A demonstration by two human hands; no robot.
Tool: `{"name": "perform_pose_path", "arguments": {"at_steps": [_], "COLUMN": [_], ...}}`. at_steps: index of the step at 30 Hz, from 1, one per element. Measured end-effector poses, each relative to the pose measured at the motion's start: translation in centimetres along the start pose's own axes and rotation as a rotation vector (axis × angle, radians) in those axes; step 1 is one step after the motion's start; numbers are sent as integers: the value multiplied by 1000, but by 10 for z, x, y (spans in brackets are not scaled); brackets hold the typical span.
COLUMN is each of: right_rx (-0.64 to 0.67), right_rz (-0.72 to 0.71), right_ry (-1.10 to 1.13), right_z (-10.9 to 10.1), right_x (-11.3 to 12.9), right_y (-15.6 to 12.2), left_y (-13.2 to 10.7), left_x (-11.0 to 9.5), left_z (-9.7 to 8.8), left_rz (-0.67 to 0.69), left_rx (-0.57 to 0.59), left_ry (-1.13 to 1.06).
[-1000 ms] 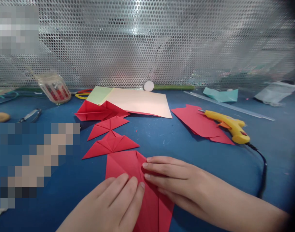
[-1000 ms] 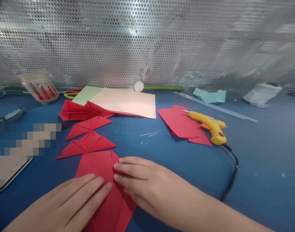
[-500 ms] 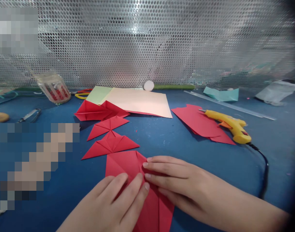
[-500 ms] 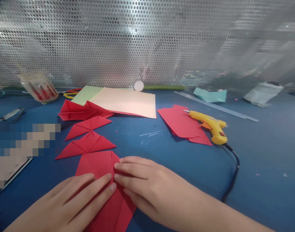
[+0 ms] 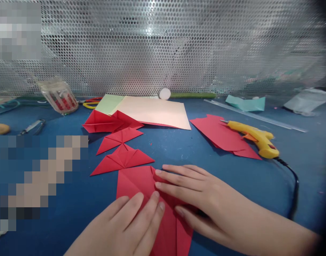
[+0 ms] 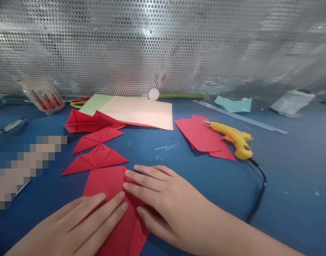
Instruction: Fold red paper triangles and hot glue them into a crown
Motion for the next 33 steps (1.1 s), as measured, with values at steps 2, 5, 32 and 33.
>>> {"name": "perform_pose_path", "arguments": {"at_steps": [2,5,32,33], "right_rx": [34,76,164,162], "right_rz": [6,41,62,53], "right_ry": [-2,17,140,155], "right_z": [1,2,0,0], "right_x": [-1,-3,-6,-8], "right_y": [1,2,8,7], "left_y": [-1,-1,3,3], "left_x": [-1,-1,0,0], "left_z": [3,3,-7,-6], "left_rz": [-15,-22,35,49], "left_rx": [-28,-29,140,156], "left_ry": [-7,-22,14,20]}}
Point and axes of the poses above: each hand's wrist, its own y-axis towards the middle knuckle, its own z-axis out of the palm, x = y × z, the point moved 5 cm from there along y, towards the middle knuckle, and after that the axes turned 1 degree about -z, right-handed, at the moved point
